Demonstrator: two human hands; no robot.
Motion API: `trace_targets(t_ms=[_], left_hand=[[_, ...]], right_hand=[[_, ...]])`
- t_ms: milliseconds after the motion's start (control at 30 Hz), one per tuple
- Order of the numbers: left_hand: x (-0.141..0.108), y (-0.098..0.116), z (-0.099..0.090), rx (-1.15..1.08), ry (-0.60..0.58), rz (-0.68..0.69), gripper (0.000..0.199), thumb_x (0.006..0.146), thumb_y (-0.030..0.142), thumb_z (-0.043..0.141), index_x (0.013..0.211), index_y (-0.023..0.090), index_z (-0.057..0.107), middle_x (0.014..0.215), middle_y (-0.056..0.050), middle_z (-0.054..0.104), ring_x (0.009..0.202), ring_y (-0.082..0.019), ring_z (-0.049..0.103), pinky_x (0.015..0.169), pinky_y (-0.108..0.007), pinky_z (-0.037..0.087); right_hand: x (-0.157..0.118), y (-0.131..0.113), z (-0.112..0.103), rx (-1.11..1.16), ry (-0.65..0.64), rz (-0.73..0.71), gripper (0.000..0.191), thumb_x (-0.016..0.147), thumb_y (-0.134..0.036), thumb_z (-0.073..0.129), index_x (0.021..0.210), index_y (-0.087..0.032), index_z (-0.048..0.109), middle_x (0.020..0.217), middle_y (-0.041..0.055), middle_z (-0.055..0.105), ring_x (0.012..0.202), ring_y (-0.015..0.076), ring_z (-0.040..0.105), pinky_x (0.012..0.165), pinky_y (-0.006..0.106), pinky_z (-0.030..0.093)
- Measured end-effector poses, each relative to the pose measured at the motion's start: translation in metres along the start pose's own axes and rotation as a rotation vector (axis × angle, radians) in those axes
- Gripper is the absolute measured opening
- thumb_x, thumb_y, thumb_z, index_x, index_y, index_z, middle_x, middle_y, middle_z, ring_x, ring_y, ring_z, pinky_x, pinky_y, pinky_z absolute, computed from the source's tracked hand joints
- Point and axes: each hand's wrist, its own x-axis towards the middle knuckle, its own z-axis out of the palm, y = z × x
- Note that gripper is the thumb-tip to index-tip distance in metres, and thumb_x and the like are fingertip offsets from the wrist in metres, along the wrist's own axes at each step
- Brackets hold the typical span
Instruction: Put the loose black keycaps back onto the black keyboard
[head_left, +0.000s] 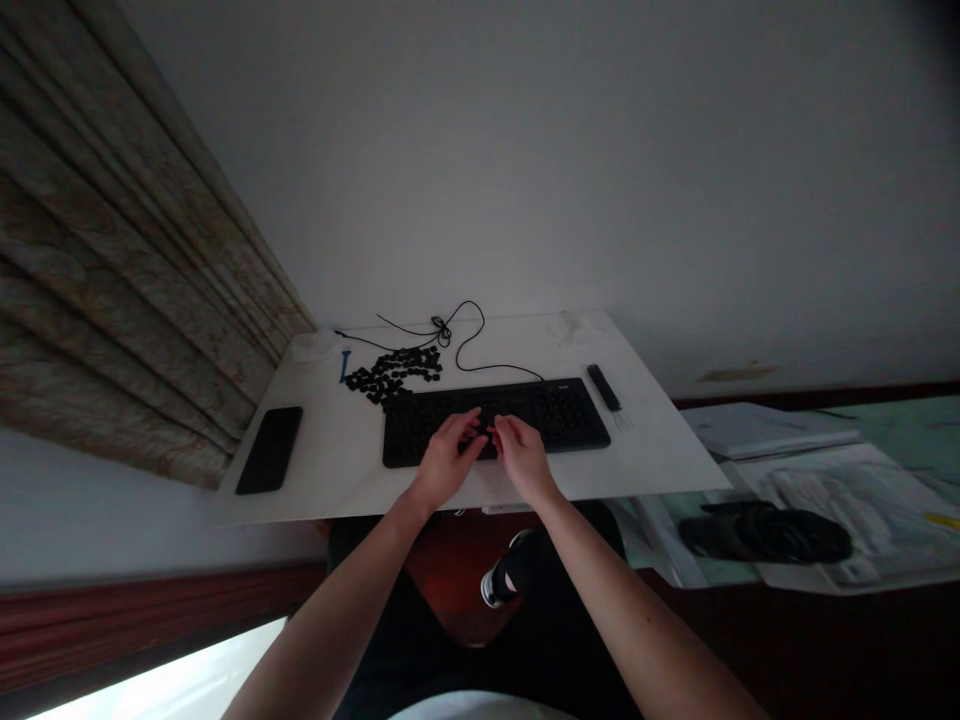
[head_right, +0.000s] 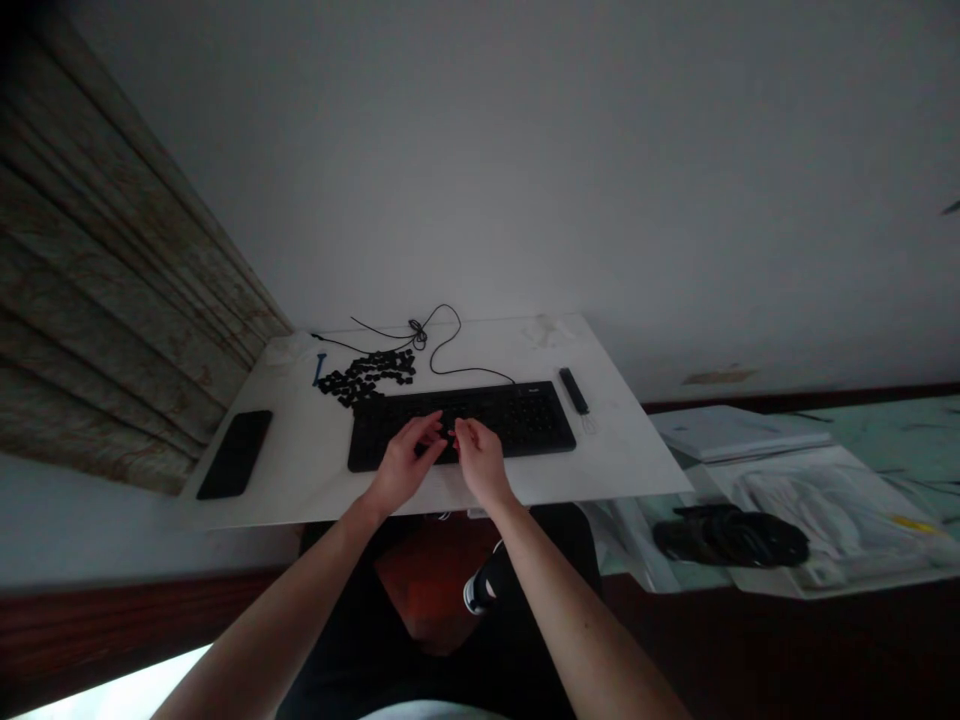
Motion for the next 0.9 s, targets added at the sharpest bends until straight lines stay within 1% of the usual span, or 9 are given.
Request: trace_targets(t_ms=[33, 100, 200, 333, 467, 600, 767, 900], left_hand=[[0.003, 0.006, 0.006, -0.05, -0.013, -0.01, 0.031, 0.093, 0.024, 0.056, 0.123, 0.021, 0.062, 0.105, -0.007, 0.067, 0.089, -0.016, 0.066, 0.081, -0.031, 0.057], [0.007, 0.014, 0.012, -0.12, -0.003, -0.039, 0.023, 0.094, 0.026, 0.057, 0.113, 0.021, 0.068, 0.098, -0.006, 0.07, 0.087, -0.016, 0.067, 0.08, -0.031, 0.057], [0.007, 0.021, 0.013, -0.199, 0.033, -0.082, 0.019, 0.092, 0.029, 0.06, 0.106, 0.02, 0.071, 0.095, -0.005, 0.071, 0.087, -0.017, 0.068, 0.08, -0.03, 0.057], [0.003, 0.029, 0.011, -0.272, 0.031, -0.091, 0.021, 0.09, 0.031, 0.064, 0.107, 0.019, 0.07, 0.095, -0.006, 0.07, 0.086, -0.016, 0.068, 0.08, -0.03, 0.057], [-0.001, 0.035, 0.011, -0.253, 0.039, -0.078, 0.021, 0.09, 0.031, 0.065, 0.106, 0.019, 0.071, 0.093, -0.005, 0.069, 0.085, -0.016, 0.067, 0.079, -0.029, 0.057], [-0.005, 0.038, 0.013, -0.279, 0.036, -0.098, 0.019, 0.089, 0.032, 0.066, 0.101, 0.018, 0.071, 0.093, -0.006, 0.07, 0.086, -0.016, 0.067, 0.08, -0.029, 0.058], [-0.009, 0.041, 0.014, -0.426, 0.04, -0.17, 0.02, 0.088, 0.033, 0.067, 0.102, 0.019, 0.07, 0.099, -0.006, 0.07, 0.091, -0.017, 0.068, 0.084, -0.031, 0.058], [-0.01, 0.042, 0.013, -0.455, 0.034, -0.171, 0.02, 0.087, 0.034, 0.068, 0.1, 0.019, 0.071, 0.098, -0.005, 0.069, 0.09, -0.016, 0.067, 0.082, -0.03, 0.058]], right_hand=[[-0.002, -0.004, -0.001, -0.038, -0.006, -0.045, 0.045, 0.089, -0.061, 0.051, 0.068, -0.021, 0.055, 0.059, -0.0018, 0.05, 0.052, 0.0125, 0.044, 0.047, 0.024, 0.033], [-0.008, -0.013, -0.006, -0.123, -0.008, -0.132, 0.043, 0.092, -0.057, 0.048, 0.069, -0.021, 0.056, 0.061, -0.0008, 0.053, 0.056, 0.0136, 0.047, 0.052, 0.025, 0.036], [-0.016, -0.023, -0.014, -0.221, -0.016, -0.206, 0.039, 0.095, -0.052, 0.047, 0.075, -0.021, 0.06, 0.065, 0.0008, 0.058, 0.062, 0.0152, 0.053, 0.058, 0.026, 0.04], [-0.024, -0.03, -0.021, -0.27, -0.038, -0.234, 0.035, 0.097, -0.047, 0.046, 0.079, -0.021, 0.063, 0.069, 0.002, 0.062, 0.065, 0.0164, 0.057, 0.061, 0.027, 0.042], [-0.029, -0.035, -0.025, -0.304, -0.048, -0.251, 0.034, 0.096, -0.045, 0.049, 0.077, -0.021, 0.063, 0.069, 0.0024, 0.062, 0.065, 0.0164, 0.056, 0.062, 0.027, 0.041], [-0.032, -0.037, -0.027, -0.279, -0.039, -0.233, 0.034, 0.095, -0.046, 0.051, 0.074, -0.021, 0.062, 0.065, 0.0012, 0.059, 0.062, 0.0154, 0.054, 0.059, 0.027, 0.039], [-0.039, -0.043, -0.027, -0.097, -0.077, -0.126, 0.041, 0.096, -0.052, 0.047, 0.069, -0.022, 0.055, 0.053, -0.0032, 0.046, 0.05, 0.0129, 0.045, 0.05, 0.027, 0.033], [-0.043, -0.049, -0.025, -0.018, -0.103, -0.08, 0.039, 0.093, -0.056, 0.051, 0.074, -0.022, 0.059, 0.052, -0.0031, 0.048, 0.048, 0.013, 0.045, 0.047, 0.027, 0.034]])
